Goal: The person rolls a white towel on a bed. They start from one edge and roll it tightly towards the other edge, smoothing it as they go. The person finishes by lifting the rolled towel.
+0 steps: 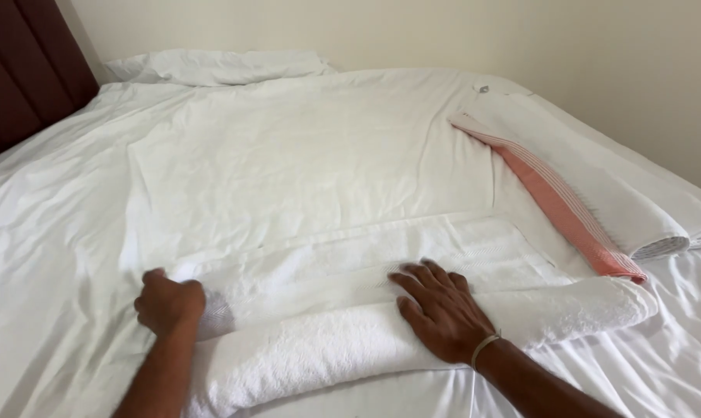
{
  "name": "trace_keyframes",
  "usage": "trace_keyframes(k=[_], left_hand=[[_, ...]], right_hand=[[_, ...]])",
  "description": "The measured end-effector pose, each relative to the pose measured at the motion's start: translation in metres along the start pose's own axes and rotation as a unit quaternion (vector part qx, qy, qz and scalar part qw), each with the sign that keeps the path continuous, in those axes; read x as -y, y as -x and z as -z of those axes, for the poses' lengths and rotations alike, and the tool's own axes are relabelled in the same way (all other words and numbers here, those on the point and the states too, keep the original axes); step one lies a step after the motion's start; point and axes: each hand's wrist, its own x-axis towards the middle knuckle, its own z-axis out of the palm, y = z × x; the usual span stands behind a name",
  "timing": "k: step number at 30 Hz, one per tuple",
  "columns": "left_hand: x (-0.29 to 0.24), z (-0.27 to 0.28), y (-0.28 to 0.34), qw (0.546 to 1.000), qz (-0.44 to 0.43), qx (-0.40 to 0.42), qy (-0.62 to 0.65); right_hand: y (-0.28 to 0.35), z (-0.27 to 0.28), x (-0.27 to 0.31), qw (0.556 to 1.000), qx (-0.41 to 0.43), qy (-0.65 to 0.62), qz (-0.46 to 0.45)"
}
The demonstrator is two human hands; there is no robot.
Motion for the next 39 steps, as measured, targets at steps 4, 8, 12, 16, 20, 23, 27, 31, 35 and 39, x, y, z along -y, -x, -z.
trace_keyframes(k=[4, 8, 12, 16, 20, 23, 27, 31, 35, 39], left_hand=[[0.001, -0.003, -0.008, 0.978, -0.059, -0.095, 0.174], [-0.004, -0.007, 0.001, 0.975, -0.074, -0.122, 0.171], [-0.025, 0.003, 0.034, 0.955, -0.260, -0.140, -0.027], [-0.056, 0.012, 0.064, 0.943, -0.200, 0.123, -0.234], [-0.047, -0.009, 0.065, 0.904, -0.123, 0.269, -0.308], [-0.043, -0.013, 0.060, 0.901, -0.112, 0.276, -0.317], [-0.045, -0.015, 0.061, 0.901, -0.120, 0.267, -0.321], [-0.038, -0.021, 0.058, 0.902, -0.126, 0.259, -0.322], [-0.042, -0.019, 0.061, 0.902, -0.130, 0.252, -0.325], [-0.045, -0.014, 0.066, 0.896, -0.133, 0.252, -0.340]], right_hand=[[-0.018, -0.008, -0.004, 0.995, 0.072, 0.052, -0.048], [-0.020, -0.006, -0.004, 0.988, 0.119, 0.053, -0.086], [-0.029, -0.010, -0.008, 0.986, 0.132, 0.059, -0.082], [-0.049, 0.000, -0.007, 0.982, 0.157, 0.073, -0.070], [-0.064, 0.014, -0.024, 0.958, 0.223, 0.142, -0.107], [-0.089, 0.006, -0.050, 0.955, 0.214, 0.153, -0.139], [-0.117, 0.000, -0.098, 0.947, 0.181, 0.179, -0.195], [-0.123, 0.009, -0.160, 0.939, 0.175, 0.188, -0.230], [-0.128, 0.015, -0.240, 0.952, 0.124, 0.090, -0.266], [-0.090, 0.047, -0.162, 0.960, 0.144, 0.176, -0.163]])
